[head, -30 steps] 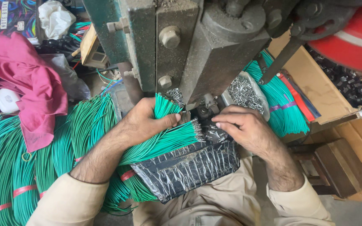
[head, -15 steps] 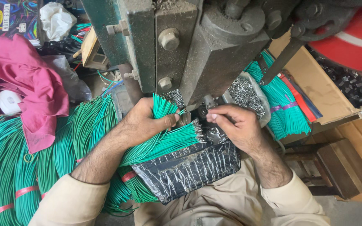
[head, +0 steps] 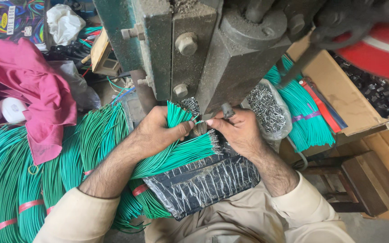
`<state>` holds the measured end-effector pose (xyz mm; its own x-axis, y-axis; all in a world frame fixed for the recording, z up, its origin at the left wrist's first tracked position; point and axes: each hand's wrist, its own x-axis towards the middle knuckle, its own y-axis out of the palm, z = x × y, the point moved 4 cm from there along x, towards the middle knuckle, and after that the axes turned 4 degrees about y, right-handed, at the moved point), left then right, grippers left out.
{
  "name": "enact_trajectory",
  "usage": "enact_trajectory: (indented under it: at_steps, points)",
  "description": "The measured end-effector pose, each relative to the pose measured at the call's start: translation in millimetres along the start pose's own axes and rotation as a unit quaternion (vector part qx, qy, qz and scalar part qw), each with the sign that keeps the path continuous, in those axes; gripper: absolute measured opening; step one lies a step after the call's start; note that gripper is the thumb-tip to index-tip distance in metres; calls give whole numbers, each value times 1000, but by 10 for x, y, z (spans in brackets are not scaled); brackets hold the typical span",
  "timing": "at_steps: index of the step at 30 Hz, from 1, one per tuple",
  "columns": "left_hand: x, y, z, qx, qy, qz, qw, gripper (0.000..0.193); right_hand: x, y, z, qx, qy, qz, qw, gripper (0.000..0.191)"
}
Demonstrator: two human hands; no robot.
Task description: The person repeatedly inserts the stripped end of a green insulated wire into a crimping machine and presses a metal connector onto the wire. The person handles the wires and connectors by hand and operates the machine lever to complete each crimp.
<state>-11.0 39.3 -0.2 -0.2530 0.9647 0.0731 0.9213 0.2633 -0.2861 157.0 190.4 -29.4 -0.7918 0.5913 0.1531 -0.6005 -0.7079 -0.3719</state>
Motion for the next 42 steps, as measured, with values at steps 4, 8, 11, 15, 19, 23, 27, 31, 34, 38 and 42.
enact_trajectory:
  at_steps: [4,8,11,15,19,23,27,31,34,38,42]
  points:
    - [-11,-7,-4,-8,-8,0,1000,17,18,-22,65,10,-32,21,999,8]
    - [-16,-11,-21,-14,-12,4,1000,18,-16,8,99,13,-28,20,999,8]
    - [-26,-1,-38,-32,3,16,999,18,-104,-7,153,84,-18,51,995,13]
    - [-17,26,-53,-2,58,8,998,22,-258,-230,296,103,-27,66,992,15]
    - [-4,17,28,-30,-1,16,999,17,-353,-440,407,-232,-86,77,966,16]
    - [5,10,21,-29,-3,15,999,15,-378,-404,368,-267,-93,62,957,13]
    - [1,15,-4,-71,-9,20,997,13,-365,-365,222,-162,22,7,987,11]
    - [-2,-8,-36,-37,11,19,999,15,-248,-221,183,70,-12,20,997,13]
    - [-13,-2,-28,-24,0,13,1000,15,-180,-81,170,123,-51,39,990,14]
    - [-7,0,-33,-19,9,12,1000,17,-95,9,101,118,-32,32,992,12]
    - [-5,-9,-47,-28,26,14,999,17,-36,22,55,34,-24,13,999,9]
